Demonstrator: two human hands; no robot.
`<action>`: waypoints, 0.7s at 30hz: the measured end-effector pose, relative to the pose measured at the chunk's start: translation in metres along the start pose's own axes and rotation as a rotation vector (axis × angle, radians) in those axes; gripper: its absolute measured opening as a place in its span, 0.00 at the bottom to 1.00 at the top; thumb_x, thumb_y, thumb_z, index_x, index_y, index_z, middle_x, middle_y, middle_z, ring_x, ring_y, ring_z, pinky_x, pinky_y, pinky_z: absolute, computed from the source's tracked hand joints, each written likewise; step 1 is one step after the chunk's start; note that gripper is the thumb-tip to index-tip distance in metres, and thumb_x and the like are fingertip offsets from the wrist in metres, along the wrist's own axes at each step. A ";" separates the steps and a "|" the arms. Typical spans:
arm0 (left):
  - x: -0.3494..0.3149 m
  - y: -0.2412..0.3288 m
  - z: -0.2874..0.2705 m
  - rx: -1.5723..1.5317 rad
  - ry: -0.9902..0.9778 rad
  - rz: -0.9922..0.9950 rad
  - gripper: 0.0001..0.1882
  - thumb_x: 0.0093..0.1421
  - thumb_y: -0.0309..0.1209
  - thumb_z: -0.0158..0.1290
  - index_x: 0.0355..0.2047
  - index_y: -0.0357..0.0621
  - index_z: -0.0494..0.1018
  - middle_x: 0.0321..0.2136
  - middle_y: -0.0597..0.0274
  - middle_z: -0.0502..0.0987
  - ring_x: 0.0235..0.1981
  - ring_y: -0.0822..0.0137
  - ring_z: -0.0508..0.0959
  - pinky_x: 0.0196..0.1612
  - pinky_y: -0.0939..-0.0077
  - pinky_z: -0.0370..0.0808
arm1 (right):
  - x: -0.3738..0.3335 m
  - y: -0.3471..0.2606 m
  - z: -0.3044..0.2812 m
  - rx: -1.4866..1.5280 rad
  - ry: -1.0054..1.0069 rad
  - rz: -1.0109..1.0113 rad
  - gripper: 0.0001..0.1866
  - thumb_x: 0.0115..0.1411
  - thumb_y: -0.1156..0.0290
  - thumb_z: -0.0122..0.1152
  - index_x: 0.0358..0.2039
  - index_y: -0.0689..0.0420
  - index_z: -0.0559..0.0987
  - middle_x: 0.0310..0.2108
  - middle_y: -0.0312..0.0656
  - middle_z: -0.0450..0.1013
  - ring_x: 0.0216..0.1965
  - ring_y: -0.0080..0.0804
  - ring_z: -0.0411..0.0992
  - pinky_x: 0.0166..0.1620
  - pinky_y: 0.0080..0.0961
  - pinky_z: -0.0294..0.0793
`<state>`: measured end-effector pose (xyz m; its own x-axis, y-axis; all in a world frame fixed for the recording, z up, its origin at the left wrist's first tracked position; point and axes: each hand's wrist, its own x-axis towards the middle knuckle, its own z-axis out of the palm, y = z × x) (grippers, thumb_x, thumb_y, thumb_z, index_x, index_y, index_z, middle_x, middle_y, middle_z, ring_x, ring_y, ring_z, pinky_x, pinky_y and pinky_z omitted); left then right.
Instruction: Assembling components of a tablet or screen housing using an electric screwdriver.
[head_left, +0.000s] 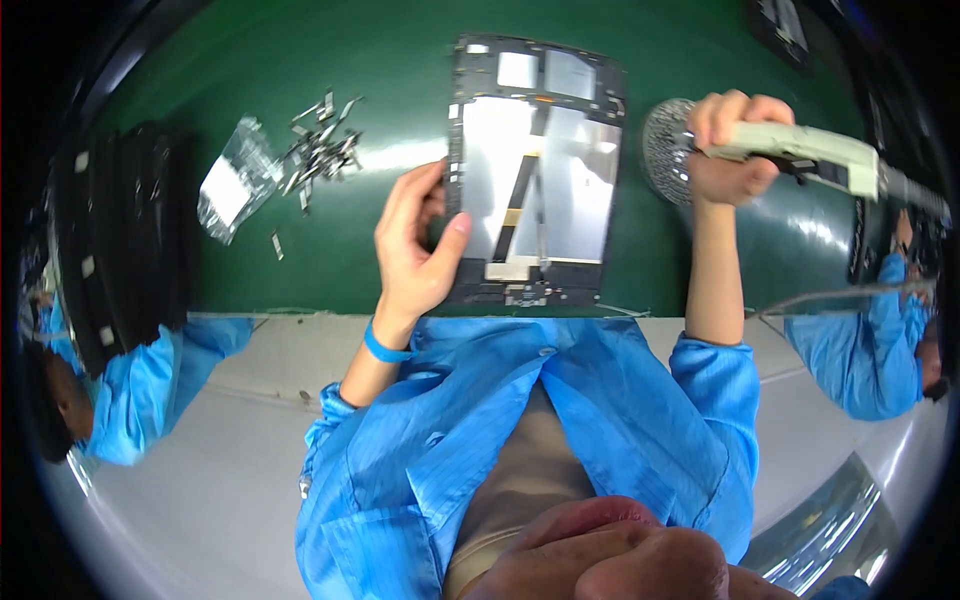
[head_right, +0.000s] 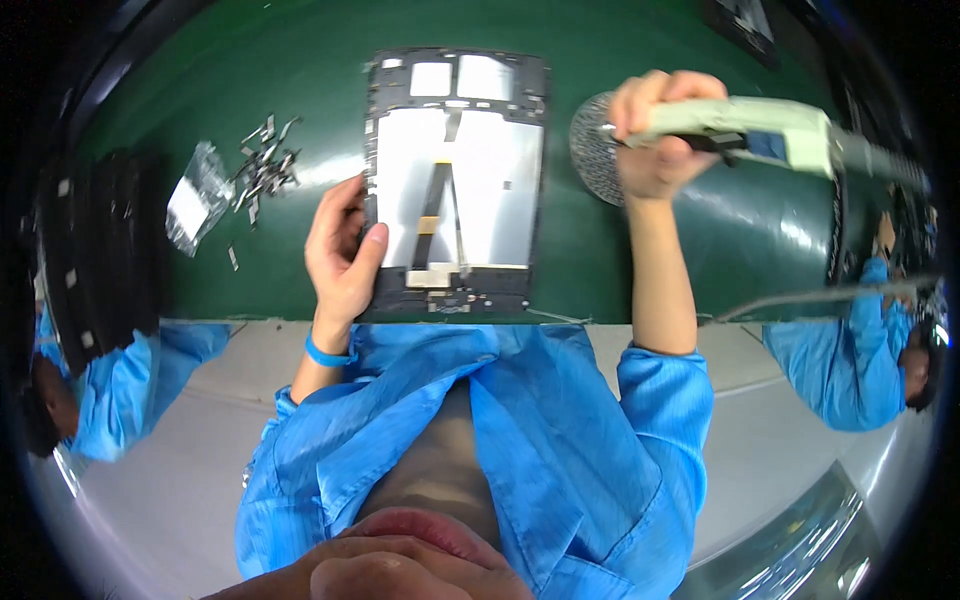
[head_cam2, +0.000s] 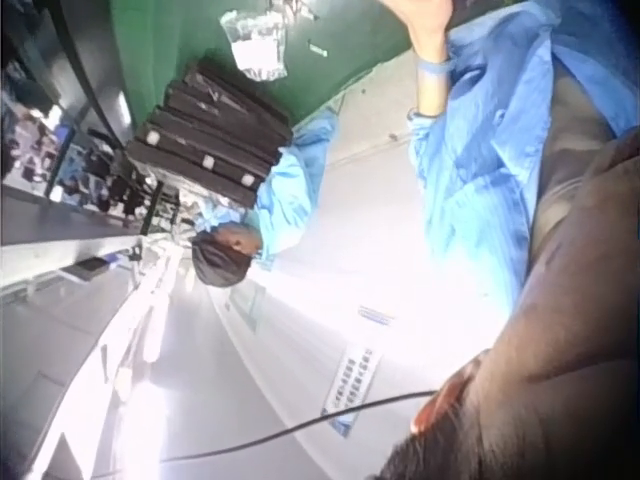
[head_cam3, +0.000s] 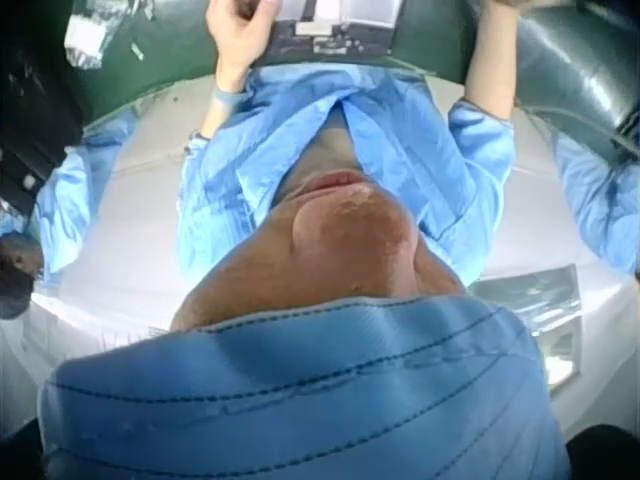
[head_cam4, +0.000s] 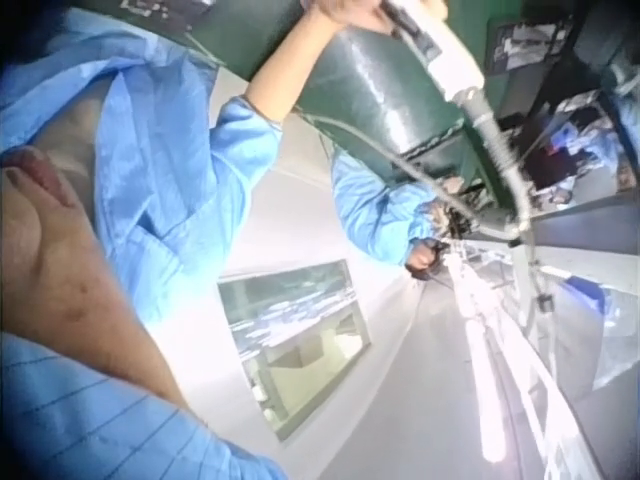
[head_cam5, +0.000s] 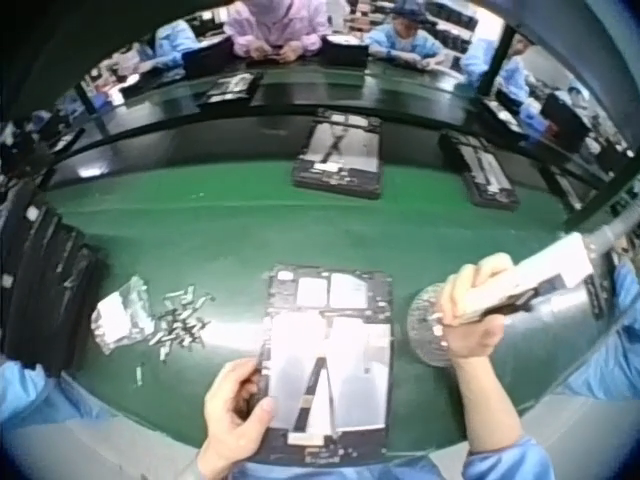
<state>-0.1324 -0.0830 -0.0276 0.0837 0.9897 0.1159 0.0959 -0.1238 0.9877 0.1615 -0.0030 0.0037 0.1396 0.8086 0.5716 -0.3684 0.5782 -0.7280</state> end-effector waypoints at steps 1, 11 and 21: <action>0.000 0.003 -0.003 0.123 -0.001 0.029 0.24 0.48 0.20 0.55 0.47 0.32 0.68 0.41 0.55 0.71 0.32 0.70 0.69 0.37 0.79 0.70 | 0.001 0.000 -0.001 -0.003 -0.034 -0.014 0.28 0.49 0.51 0.67 0.37 0.56 0.63 0.20 0.38 0.64 0.18 0.26 0.62 0.21 0.19 0.61; 0.018 0.021 -0.051 0.782 0.171 0.228 0.11 0.48 0.23 0.56 0.34 0.38 0.74 0.30 0.55 0.70 0.34 0.57 0.71 0.37 0.70 0.69 | 0.010 -0.020 0.032 -0.045 -0.137 -0.008 0.35 0.48 0.34 0.57 0.37 0.55 0.64 0.19 0.36 0.61 0.20 0.26 0.62 0.27 0.24 0.62; 0.075 0.006 -0.101 0.965 -0.006 0.348 0.04 0.44 0.23 0.59 0.24 0.39 0.77 0.22 0.59 0.72 0.27 0.58 0.72 0.32 0.68 0.69 | 0.041 -0.026 0.068 0.083 -0.264 -0.001 0.36 0.49 0.32 0.51 0.38 0.55 0.64 0.20 0.35 0.61 0.20 0.25 0.61 0.28 0.26 0.60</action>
<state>-0.2261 -0.0018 -0.0022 0.2636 0.8880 0.3769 0.8220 -0.4112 0.3939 0.1140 0.0080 0.0719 -0.1002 0.7454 0.6590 -0.4435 0.5594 -0.7002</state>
